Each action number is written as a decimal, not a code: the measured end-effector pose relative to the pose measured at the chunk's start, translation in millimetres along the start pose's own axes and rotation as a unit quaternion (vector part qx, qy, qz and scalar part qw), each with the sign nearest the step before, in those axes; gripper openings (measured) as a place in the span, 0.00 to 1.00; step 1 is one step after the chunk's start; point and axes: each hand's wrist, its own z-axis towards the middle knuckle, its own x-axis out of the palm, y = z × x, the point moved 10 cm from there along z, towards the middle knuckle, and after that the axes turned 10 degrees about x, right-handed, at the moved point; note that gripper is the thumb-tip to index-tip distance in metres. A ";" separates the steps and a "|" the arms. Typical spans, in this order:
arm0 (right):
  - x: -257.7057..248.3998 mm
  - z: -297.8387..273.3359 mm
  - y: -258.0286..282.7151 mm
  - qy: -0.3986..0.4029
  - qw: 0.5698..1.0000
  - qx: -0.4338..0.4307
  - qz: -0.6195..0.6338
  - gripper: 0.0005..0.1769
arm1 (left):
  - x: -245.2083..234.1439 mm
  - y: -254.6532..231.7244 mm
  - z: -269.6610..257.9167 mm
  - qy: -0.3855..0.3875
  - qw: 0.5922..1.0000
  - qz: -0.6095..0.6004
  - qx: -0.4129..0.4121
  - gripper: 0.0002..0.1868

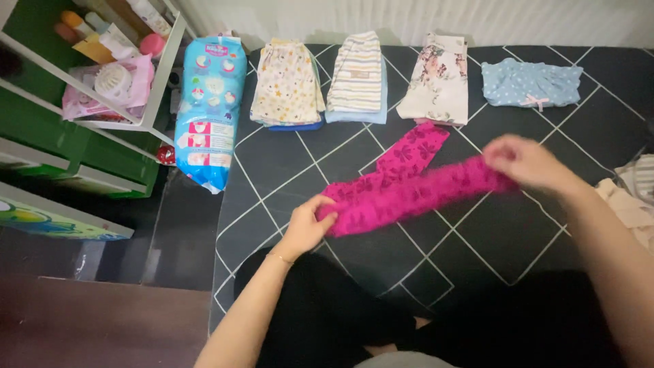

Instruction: Folding various baby clothes and organizing them into neat piles on a surface.

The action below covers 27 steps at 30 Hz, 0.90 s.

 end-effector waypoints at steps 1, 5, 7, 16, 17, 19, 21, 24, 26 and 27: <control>-19.3 7.9 22.7 -0.047 0.990 -0.017 0.128 0.13 | -10.1 17.6 2.6 -0.057 0.998 0.030 -0.027 0.14; -23.6 66.4 52.9 -0.146 0.953 -0.027 0.263 0.17 | -24.3 54.7 11.6 -0.182 0.975 0.126 0.029 0.14; -10.0 83.4 61.4 -0.183 0.950 -0.049 0.249 0.15 | -27.9 42.6 15.2 -0.177 0.973 0.129 0.066 0.13; 29.2 55.3 120.5 -0.273 0.955 -0.110 0.047 0.15 | -2.1 30.8 40.1 -0.054 0.988 0.062 0.133 0.10; 29.2 48.7 128.3 -0.256 0.962 -0.099 0.016 0.17 | -0.6 36.0 41.3 -0.041 0.993 0.031 0.104 0.10; 5.9 29.6 119.6 -0.258 0.965 -0.040 0.008 0.20 | -6.2 65.7 37.9 -0.045 0.997 -0.045 0.043 0.09; -10.4 18.1 98.9 -0.260 0.966 0.018 -0.001 0.22 | -8.0 86.0 38.3 -0.048 0.991 -0.121 -0.017 0.08; -10.3 11.9 48.1 -0.254 0.963 0.090 -0.025 0.26 | -15.6 81.8 40.6 -0.083 0.992 -0.082 -0.037 0.09; 3.9 8.3 29.9 -0.274 0.955 0.039 -0.110 0.29 | -32.5 40.1 37.1 -0.160 0.968 0.186 0.055 0.17; 7.2 -0.4 35.2 -0.275 0.954 0.039 -0.110 0.29 | -33.9 20.2 34.7 -0.161 0.968 0.186 0.056 0.17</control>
